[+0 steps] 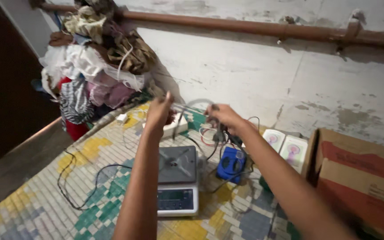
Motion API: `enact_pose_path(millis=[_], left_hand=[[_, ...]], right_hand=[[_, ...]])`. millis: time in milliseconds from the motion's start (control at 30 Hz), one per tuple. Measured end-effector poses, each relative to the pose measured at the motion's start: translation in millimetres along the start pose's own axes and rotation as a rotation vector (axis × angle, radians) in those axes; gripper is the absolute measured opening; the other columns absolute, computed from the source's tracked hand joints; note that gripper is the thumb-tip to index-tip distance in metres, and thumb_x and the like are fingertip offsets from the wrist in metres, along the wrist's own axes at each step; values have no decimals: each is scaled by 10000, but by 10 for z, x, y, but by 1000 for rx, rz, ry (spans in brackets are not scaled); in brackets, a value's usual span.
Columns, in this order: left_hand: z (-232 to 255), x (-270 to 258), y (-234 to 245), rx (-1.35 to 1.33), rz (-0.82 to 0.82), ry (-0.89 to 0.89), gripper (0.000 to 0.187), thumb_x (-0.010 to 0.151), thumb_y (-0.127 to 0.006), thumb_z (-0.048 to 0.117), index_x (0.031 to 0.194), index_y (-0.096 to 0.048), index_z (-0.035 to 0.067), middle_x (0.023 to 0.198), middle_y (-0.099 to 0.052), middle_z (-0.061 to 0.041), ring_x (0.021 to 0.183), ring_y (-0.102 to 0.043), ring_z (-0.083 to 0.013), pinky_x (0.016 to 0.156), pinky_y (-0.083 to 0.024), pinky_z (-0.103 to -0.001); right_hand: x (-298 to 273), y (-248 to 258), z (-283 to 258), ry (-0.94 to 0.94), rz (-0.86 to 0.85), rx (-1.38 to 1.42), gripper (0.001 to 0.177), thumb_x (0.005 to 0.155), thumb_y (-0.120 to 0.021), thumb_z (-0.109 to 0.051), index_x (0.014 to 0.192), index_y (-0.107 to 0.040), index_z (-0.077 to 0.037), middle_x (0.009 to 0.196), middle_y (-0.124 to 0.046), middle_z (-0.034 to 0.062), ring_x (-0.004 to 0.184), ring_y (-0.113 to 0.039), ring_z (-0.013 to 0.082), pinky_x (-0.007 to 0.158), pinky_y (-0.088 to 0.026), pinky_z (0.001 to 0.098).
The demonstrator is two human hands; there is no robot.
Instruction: The person places a digital scale on a bed, plugs it into a power strip, and observes the display. They then unplug the scale, coil the power cord, and pack the scale and cord into a cardboard box. Finally, they place two small product boxes into the same box.
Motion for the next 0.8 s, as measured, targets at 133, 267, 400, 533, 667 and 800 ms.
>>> enact_pose_path(millis=[133,267,400,533,667,800], left_hand=[[-209,-98,231,168,48,-11,439,969,-606,439,1142,-618,36,764,-726,-114,546,-602,-158,490,-470,-303],[-434,-223,158,312,-33,-153,461,947,-659,457,1087,-669,17,799,-746,-95,633,-652,-138,591,-538,-307],[-690,-351,-121,557,-341,-33,449,905,-712,487,1032,-749,58,770,-726,-83,650,-667,-145,613,-549,-308],[-954,-479,-235,565,-329,-130,463,805,-823,469,974,-759,42,782,-751,-74,674,-691,-152,628,-569,-334],[-1055,-473,-239,622,-12,-620,442,687,-944,428,925,-814,79,956,-712,-160,868,-655,-239,764,-551,-361],[-1135,-385,-133,296,-160,-384,501,705,-974,308,1082,-781,39,1362,-493,-22,1139,-511,-180,919,-508,-350]], right_hand=[[-140,-306,-66,-158,-140,-309,288,964,-650,-332,1034,-695,-56,765,-712,52,528,-546,98,452,-388,277],[-261,-556,-119,-149,-222,-264,328,956,-692,-350,965,-697,-22,704,-652,41,519,-564,97,432,-416,267],[-261,-644,-122,-144,-243,-42,364,974,-694,-406,935,-671,-45,675,-613,23,514,-540,91,438,-425,249],[-178,-644,-46,-200,-161,25,340,959,-660,-374,920,-652,-36,699,-628,40,539,-587,137,477,-517,296],[-104,-592,-2,-118,-214,265,263,989,-667,-300,945,-634,-43,804,-639,28,628,-597,112,526,-558,295],[-61,-485,-12,-164,-296,348,268,1012,-632,-316,949,-641,-55,824,-638,31,636,-578,115,538,-558,281]])
Point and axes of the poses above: each hand's wrist, its own x-axis towards the middle knuckle, its own y-axis out of the back of the hand, z = x × y, the point moved 2 cm from there along x, towards the middle knuckle
